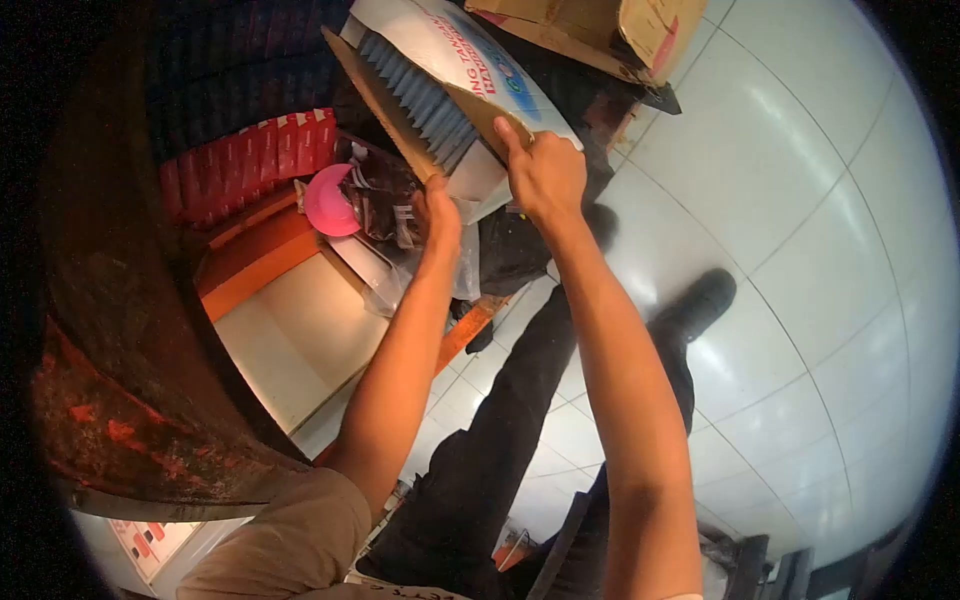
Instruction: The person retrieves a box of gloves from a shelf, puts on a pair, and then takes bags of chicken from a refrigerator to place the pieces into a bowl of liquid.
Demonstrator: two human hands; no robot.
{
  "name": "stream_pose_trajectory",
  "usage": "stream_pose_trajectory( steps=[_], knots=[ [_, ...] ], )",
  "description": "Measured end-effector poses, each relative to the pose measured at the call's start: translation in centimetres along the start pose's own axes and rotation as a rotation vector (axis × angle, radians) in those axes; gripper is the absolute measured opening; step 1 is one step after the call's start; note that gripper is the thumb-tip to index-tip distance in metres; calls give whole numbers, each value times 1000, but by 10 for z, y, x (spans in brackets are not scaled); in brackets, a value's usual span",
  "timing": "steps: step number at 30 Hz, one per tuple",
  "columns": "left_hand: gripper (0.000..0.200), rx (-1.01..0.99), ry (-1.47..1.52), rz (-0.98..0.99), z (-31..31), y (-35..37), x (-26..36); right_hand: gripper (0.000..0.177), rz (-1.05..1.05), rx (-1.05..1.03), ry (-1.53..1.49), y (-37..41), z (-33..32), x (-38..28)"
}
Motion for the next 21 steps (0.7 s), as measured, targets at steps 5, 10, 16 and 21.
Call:
stream_pose_trajectory(
  steps=[5,10,16,21],
  knots=[
    [69,-313,21,33,1,8,42,74,124,-143,-267,-16,10,24],
    [39,45,-187,785,15,35,155,71,193,-101,-298,-10,-1,40],
    [35,-251,-554,878,49,10,150,71,167,-147,-240,-13,0,40],
    [62,-60,-577,752,22,32,146,68,33,-83,-149,4,-16,20]
  ],
)
Point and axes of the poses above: each hand's wrist, its own y-axis away from the middle knuckle, its own z-axis out of the palm, x = y × z, the point moved 7 cm from there along -y, towards the middle knuckle, and after that the axes turned 14 degrees about y, right-handed, at the moved point
